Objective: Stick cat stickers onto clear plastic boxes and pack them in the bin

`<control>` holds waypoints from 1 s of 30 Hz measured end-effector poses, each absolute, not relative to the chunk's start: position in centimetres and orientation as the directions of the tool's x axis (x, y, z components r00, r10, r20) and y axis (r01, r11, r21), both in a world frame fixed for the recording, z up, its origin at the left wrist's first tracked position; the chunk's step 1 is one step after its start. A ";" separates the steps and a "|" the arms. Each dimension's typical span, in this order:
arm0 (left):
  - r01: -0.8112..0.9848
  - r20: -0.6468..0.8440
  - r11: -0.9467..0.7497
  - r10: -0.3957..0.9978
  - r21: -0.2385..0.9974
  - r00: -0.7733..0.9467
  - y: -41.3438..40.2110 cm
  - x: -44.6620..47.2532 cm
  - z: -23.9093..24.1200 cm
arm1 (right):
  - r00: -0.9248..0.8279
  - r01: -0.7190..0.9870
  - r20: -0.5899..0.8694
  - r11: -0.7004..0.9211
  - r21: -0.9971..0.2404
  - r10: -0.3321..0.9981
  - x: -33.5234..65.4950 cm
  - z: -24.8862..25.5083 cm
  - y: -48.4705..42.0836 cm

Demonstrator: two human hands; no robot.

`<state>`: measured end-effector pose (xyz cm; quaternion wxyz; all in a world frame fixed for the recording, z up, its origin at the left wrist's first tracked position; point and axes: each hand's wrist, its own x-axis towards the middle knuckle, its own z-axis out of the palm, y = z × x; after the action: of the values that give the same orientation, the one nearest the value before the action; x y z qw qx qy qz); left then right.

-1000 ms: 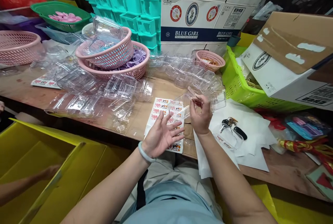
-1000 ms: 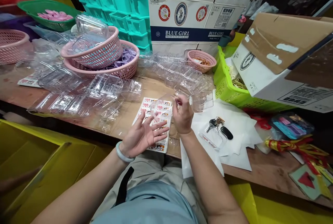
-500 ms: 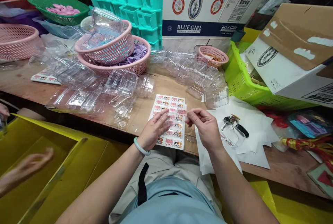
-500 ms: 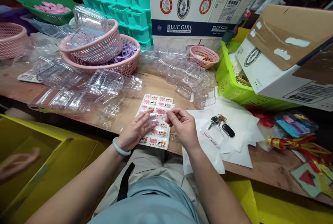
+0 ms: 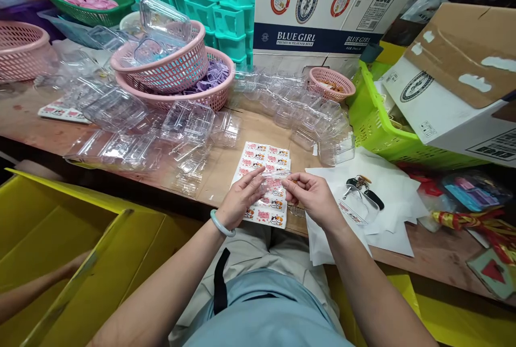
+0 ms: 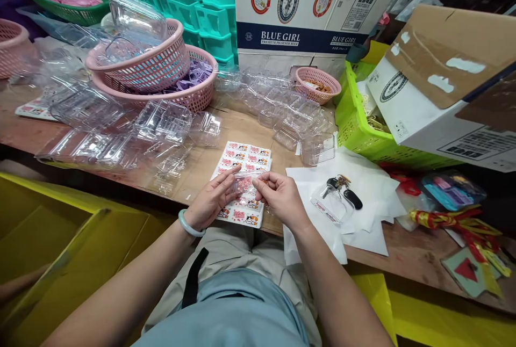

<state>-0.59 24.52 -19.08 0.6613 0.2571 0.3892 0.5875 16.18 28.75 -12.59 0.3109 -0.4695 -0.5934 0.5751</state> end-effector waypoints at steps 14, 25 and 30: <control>-0.563 -0.226 0.190 0.974 0.804 0.005 24.7 -0.7 -18.9 | -0.396 0.283 -0.164 -0.050 -0.958 0.903 16.2 -12.9 29.4; -0.425 -0.142 0.090 0.986 0.900 -0.090 24.5 0.4 -18.8 | -0.188 0.698 0.327 0.361 -0.618 0.926 16.5 -14.5 28.2; -0.404 -0.092 0.052 0.993 0.913 -0.080 23.8 0.8 -17.7 | -0.197 0.598 0.404 0.436 -0.673 0.893 17.9 -14.9 28.1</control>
<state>0.82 23.80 -17.73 0.5851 0.3431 0.4287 0.5968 17.90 28.07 -14.89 0.3933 -0.4969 -0.7505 0.1876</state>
